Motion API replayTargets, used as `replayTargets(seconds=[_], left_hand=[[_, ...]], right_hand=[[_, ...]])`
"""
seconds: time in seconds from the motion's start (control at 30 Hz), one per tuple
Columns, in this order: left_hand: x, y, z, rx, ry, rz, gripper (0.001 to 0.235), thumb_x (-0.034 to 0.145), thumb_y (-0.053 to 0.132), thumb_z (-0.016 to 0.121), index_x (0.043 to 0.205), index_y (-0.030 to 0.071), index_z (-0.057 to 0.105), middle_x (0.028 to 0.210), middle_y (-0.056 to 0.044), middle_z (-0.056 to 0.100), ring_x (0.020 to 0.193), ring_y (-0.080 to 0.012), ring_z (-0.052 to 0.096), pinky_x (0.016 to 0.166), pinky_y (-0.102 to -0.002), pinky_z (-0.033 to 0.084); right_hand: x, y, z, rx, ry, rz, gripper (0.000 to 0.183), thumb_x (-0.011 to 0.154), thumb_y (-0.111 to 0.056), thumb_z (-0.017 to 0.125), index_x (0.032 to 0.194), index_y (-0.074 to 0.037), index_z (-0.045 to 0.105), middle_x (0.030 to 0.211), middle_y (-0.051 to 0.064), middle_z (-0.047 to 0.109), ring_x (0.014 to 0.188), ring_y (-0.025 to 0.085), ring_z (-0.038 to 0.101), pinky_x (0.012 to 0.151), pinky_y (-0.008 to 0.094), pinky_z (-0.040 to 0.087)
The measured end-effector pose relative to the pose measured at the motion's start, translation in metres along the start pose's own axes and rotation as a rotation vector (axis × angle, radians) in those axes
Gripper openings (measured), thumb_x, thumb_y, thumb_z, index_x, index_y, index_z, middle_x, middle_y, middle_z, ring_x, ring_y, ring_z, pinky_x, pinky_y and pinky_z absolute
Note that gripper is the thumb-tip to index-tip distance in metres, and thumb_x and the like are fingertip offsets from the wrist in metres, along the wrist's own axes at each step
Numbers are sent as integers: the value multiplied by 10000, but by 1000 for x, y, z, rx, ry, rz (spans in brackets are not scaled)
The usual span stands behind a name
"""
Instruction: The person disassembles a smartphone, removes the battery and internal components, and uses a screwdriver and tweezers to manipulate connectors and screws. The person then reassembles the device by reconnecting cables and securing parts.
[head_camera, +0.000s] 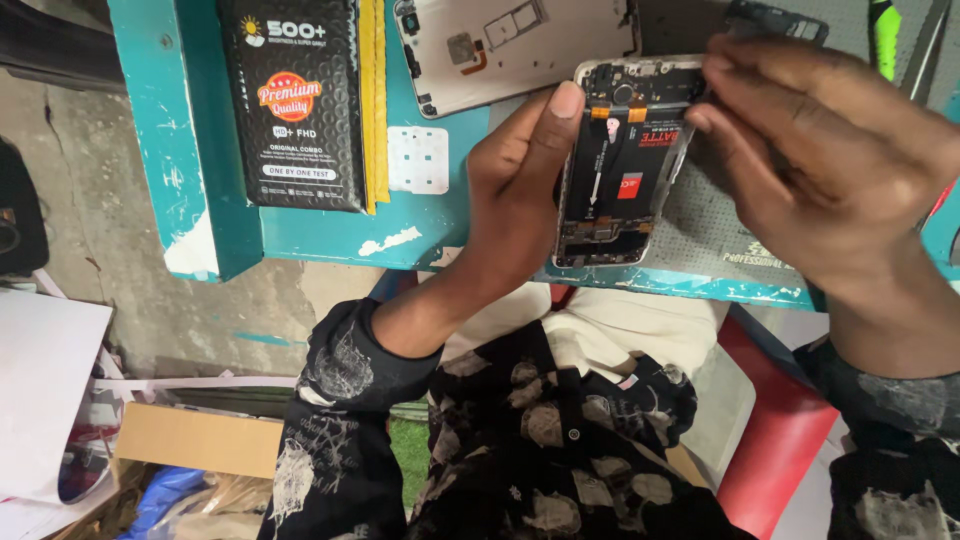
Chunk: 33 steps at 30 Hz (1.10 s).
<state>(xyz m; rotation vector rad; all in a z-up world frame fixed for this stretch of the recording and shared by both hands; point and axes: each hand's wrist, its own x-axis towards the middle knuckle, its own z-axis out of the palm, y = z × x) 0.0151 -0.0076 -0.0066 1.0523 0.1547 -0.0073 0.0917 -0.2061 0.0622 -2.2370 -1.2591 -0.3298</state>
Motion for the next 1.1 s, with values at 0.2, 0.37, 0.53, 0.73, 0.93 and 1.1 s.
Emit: replayTargets(seconds=[0.2, 0.37, 0.53, 0.73, 0.93, 1.1], left_hand=[[0, -1, -1, 25, 15, -4, 440, 1184, 355, 477, 1173, -39, 674, 920, -5, 699, 783, -25, 598, 725, -214, 510], [-1, -1, -1, 28, 2, 7, 418, 1187, 341, 493, 1194, -39, 670, 924, -7, 693, 792, -24, 588, 733, -212, 502], [-3, 1, -2, 85, -42, 41, 391, 1210, 315, 515, 1191, -44, 669, 916, -10, 685, 800, -17, 587, 709, -190, 504], [-5, 8, -1, 50, -101, 32, 361, 1179, 303, 544, 1240, -39, 644, 1007, -42, 729, 876, -35, 673, 776, -201, 577], [-4, 4, -1, -7, -107, 15, 344, 1181, 271, 566, 1256, -59, 625, 1050, -85, 747, 915, -66, 704, 806, -222, 592], [-2, -4, -1, -65, -76, 11, 339, 1183, 246, 571, 1282, -75, 616, 1075, -94, 740, 935, -65, 680, 831, -223, 574]], right_hand=[[10, -7, -2, -27, 11, 10, 160, 966, 179, 830, 1077, 162, 715, 1143, 258, 688, 1058, 322, 733, 922, 330, 622], [18, -7, -6, -33, -5, -19, 183, 937, 153, 847, 1064, 162, 716, 1134, 278, 686, 1054, 333, 728, 913, 349, 623], [22, -5, -8, 130, -6, 29, 204, 893, 158, 830, 1039, 173, 688, 1093, 302, 673, 993, 331, 713, 837, 354, 607], [8, -6, 1, 438, 0, 341, 319, 939, 177, 712, 1221, 154, 566, 1180, 276, 660, 1062, 263, 709, 844, 314, 614], [-8, 7, 16, 700, -56, 373, 565, 1028, 208, 704, 1450, 39, 368, 1359, 240, 569, 1202, 267, 687, 996, 321, 641], [-9, 4, 24, 883, -169, 490, 783, 971, 179, 695, 1588, -73, 283, 1480, 190, 545, 1260, 248, 654, 1025, 331, 639]])
